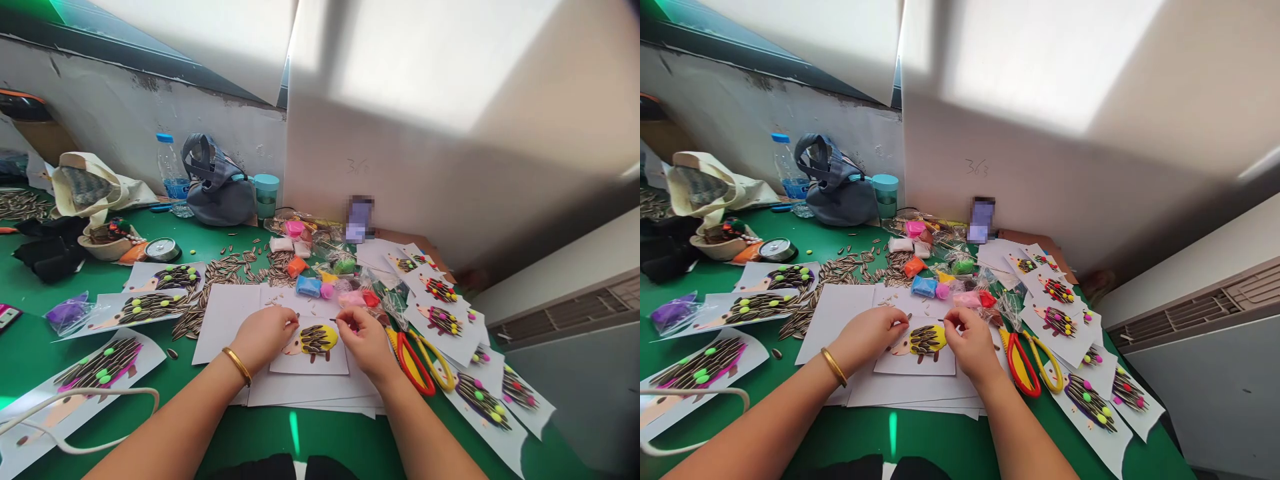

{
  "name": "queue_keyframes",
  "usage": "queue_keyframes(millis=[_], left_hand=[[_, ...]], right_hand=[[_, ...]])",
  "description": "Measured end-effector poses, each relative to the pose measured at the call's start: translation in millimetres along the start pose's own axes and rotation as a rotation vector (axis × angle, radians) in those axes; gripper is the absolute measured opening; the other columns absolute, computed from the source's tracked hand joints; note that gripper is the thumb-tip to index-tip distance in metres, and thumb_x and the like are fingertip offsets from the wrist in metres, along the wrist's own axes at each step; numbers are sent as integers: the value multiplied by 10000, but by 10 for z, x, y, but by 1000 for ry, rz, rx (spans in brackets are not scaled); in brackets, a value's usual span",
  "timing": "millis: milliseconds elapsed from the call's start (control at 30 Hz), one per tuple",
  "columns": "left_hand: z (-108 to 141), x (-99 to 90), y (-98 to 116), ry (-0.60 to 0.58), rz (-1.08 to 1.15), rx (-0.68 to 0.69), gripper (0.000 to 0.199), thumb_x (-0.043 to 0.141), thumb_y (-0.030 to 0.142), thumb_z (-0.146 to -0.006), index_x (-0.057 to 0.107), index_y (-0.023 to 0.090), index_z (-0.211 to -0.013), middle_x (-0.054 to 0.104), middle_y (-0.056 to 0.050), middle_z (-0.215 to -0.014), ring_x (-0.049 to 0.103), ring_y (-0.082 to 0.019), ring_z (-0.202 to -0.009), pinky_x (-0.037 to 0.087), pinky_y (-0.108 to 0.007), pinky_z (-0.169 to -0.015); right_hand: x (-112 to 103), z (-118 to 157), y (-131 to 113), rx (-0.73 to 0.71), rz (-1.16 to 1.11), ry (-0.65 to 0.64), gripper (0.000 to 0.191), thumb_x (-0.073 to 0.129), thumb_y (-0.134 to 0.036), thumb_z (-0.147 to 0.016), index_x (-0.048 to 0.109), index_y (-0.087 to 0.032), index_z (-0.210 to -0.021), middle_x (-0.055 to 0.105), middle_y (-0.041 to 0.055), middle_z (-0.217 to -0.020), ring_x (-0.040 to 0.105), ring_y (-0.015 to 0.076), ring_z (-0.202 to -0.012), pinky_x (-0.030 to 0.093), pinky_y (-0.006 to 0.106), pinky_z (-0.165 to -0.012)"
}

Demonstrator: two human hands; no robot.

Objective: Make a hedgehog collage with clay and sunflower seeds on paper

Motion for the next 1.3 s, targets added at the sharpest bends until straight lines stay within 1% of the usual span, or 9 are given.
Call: queue_keyframes(millis=[67,167,233,400,533,667,900,1000,1300], left_hand=[[-1,22,-11,-4,-19,3,283,480,315,-893,748,257,-964,755,-60,-977,683,-249,-891,476,-314,-713],[1,7,-47,80,-67,-42,377,449,282,-911,656,243,-1223,720,-91,-1146,673,-271,-1001,494,-342,-775],[6,-5,-46,122,-93,-49,411,439,269,-917,611,244,-1289,703,-90,-1192,666,-269,-1037,501,-347,-802],[22,32,32,52,-82,12,358,419,275,-926,695,274,-1155,738,-61,-1103,689,-249,-971,504,-331,-770],[21,56,53,11,-92,16,355,411,263,-923,719,258,-1100,743,-74,-1086,688,-255,-979,500,-331,-762],[21,54,52,0,-86,13,359,413,250,-918,720,252,-1104,744,-85,-1084,682,-254,-1003,496,-326,-783],[34,53,47,-2,-75,18,357,414,249,-915,722,266,-1095,744,-81,-1086,680,-255,-1014,498,-326,-793],[32,61,38,4,-73,17,358,413,249,-916,723,266,-1095,744,-83,-1080,684,-255,-1000,499,-326,-784],[34,63,42,5,-66,14,360,404,255,-923,724,261,-1089,742,-92,-1081,691,-263,-973,497,-335,-763]], right_hand=[[28,1,21,20,4,-17,75,553,-230,-829,619,-205,-803,621,-2,-755,545,154,-679,423,257,-619],[69,2,42,31,0,-38,90,544,-230,-821,630,-208,-834,634,-1,-780,561,156,-697,437,260,-635],[89,-3,71,58,-18,-65,115,543,-240,-823,648,-211,-861,653,4,-803,584,162,-722,455,267,-657],[77,-15,155,157,-68,-190,171,591,-263,-797,674,-215,-938,706,17,-878,651,179,-797,503,286,-723],[-31,-21,180,153,64,-244,133,608,-289,-811,708,-238,-883,724,0,-841,659,182,-767,494,290,-704],[-103,-38,184,82,205,-213,132,619,-299,-824,733,-247,-865,728,19,-885,656,204,-813,485,310,-719],[37,-63,116,-32,352,-172,157,587,-204,-855,734,-242,-894,714,35,-909,635,208,-871,467,321,-767],[91,-71,111,-31,372,-150,162,576,-196,-874,733,-228,-898,712,43,-915,631,210,-880,465,324,-784],[161,-77,126,-95,376,-166,153,604,-159,-874,733,-241,-877,702,21,-876,618,191,-871,448,295,-789]])
Point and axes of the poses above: each hand's wrist, its own z-axis away from the middle knuckle, its own x-axis out of the palm, y = z × x, the point moved 5 cm from there along -z, towards the middle knuckle
